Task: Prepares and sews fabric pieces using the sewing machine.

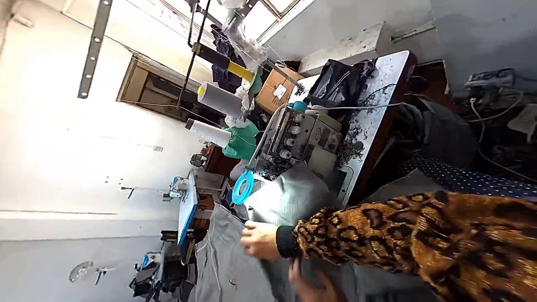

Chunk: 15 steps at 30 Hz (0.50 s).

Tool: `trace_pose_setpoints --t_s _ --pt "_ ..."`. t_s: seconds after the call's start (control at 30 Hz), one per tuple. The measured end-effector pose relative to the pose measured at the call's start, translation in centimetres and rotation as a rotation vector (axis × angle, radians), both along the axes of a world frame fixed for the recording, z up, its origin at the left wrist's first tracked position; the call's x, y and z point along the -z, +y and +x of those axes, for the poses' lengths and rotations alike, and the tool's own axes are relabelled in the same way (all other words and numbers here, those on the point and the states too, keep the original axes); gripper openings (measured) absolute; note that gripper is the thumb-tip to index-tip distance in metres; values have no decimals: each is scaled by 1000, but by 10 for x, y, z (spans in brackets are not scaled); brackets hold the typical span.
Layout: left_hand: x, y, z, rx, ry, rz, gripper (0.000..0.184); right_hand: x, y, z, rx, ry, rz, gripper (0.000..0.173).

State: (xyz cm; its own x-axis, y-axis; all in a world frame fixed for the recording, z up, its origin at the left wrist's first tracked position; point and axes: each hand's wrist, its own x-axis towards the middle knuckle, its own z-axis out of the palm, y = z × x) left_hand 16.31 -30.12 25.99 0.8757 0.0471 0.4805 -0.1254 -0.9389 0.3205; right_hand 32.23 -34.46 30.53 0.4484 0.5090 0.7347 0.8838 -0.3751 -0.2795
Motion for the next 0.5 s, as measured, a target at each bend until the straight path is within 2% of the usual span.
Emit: trace_pose_setpoints --t_s 0.03,0.07,0.1,0.17,0.23,0.3,0.33,0.37,0.43,0.5 --pt "35 -4 24 110 -62 -74 50 13 -10 5 15 93 51 19" --pt "66 -1 46 176 -173 -83 52 28 -23 5 88 80 193 18" --pt "80 0 61 221 -264 -79 52 40 -43 -1 184 14 351 17" --pt "73 -6 79 238 -361 -116 48 63 -93 -19 356 -170 594 17" --pt "63 -13 93 174 -398 -135 54 94 -141 -42 474 -94 703 18" --pt "47 -28 104 121 -434 -89 52 123 -170 -61 579 258 625 17" --pt "37 -36 109 138 -426 -36 49 130 -179 -65 522 496 532 17" --pt "25 -44 115 184 -404 27 45 134 -181 -64 449 629 419 17" --pt "8 -55 131 279 -368 133 40 129 -174 -62 280 673 224 12" --pt "5 -55 144 337 -289 159 37 111 -168 -61 100 819 83 12"
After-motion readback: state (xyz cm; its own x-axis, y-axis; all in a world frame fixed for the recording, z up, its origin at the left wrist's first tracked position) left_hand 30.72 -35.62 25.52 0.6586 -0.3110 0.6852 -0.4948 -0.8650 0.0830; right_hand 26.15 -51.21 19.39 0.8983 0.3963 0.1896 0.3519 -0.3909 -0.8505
